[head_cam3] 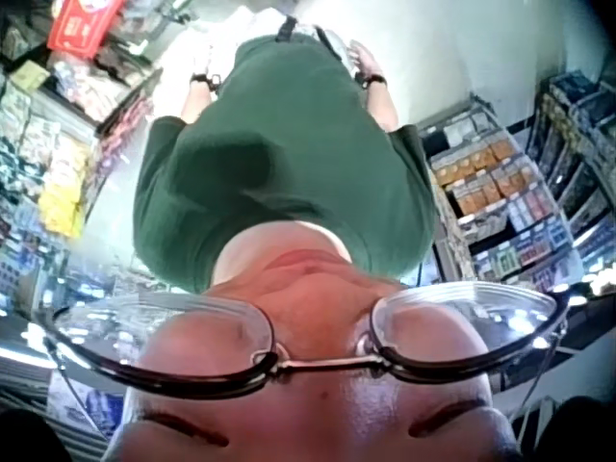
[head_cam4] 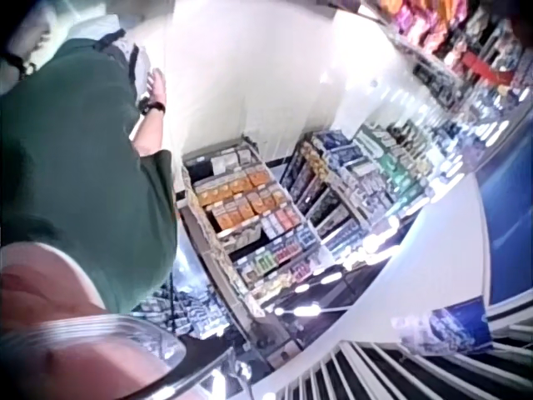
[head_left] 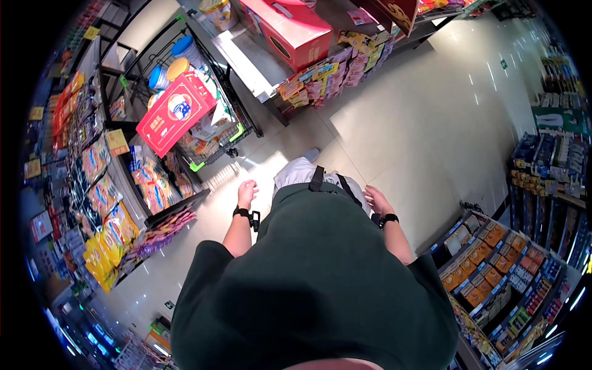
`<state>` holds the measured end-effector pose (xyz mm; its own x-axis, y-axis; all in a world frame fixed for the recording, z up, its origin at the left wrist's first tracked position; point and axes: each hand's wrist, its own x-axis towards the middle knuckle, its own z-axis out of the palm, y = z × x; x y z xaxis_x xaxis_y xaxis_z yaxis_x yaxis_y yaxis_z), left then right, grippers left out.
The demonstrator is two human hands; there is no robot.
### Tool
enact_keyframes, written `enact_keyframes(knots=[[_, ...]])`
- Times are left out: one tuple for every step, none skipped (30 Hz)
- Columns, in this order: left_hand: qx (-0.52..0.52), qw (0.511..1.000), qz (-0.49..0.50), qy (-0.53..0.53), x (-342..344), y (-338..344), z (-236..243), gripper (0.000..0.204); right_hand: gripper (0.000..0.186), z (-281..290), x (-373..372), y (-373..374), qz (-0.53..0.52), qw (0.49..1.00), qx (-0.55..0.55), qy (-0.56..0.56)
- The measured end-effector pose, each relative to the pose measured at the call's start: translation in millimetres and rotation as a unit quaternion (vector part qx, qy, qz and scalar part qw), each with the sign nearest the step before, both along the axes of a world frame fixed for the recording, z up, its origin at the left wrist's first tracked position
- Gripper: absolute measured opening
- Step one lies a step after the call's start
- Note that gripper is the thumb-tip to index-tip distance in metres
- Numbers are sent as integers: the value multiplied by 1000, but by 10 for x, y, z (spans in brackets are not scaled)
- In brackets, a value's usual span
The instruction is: The person pushes a shopping cart through aisles, selects various packaged snacks, noodles, and canisters of formula from shelves, and places them into the cart.
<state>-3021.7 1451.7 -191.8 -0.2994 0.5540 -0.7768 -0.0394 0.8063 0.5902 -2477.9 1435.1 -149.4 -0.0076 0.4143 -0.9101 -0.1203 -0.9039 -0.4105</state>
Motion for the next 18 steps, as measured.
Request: enact_keyframes(knots=[[-2,1000,13,-11,84,-197,12,39,65,-26,82,-54,17,1000,-5,-1],[-11,1000,24,-16,202,-392,42,39,62,-55,157,-103,15,1000,-4,-20],[-13,999,40,-22,321,-565,68,40,60,-86,230,-148,14,999,-3,-40],[-14,998,49,-22,445,-717,89,43,57,-115,305,-196,12,998,-2,-59],[-16,998,60,-23,546,-905,127,45,53,-186,384,-272,11,996,15,-86],[-16,998,61,-19,641,-1064,152,46,49,-304,492,-371,5,993,31,-115],[-16,998,61,-16,729,-1227,181,48,46,-410,604,-475,-2,988,48,-144],[-16,998,64,-12,818,-1390,198,49,39,-467,640,-539,-21,985,60,-161],[-18,998,68,-8,892,-1568,226,51,38,-510,696,-602,-21,986,64,-155],[-21,997,69,-4,976,-1738,248,51,38,-546,768,-651,-20,988,63,-143],[-23,997,76,4,1033,-1964,288,51,38,-561,778,-678,-14,990,63,-126],[-31,996,78,4,1074,-2121,301,51,38,-591,809,-735,-9,991,58,-124],[-41,996,82,-1,1100,-2301,326,50,38,-613,838,-804,-5,991,53,-121],[-47,995,87,0,1101,-2463,306,49,38,-618,848,-857,-5,992,50,-118],[-52,994,93,0,1120,-2603,298,48,37,-612,869,-904,1,992,45,-119],[-53,993,103,-3,1109,-2738,296,47,37,-614,862,-951,2,992,47,-118],[-53,992,114,-9,1142,-2843,308,46,36,-627,876,-984,4,992,49,-118],[-52,991,126,-12,1161,-2933,314,46,36,-641,883,-1013,6,991,56,-118]])
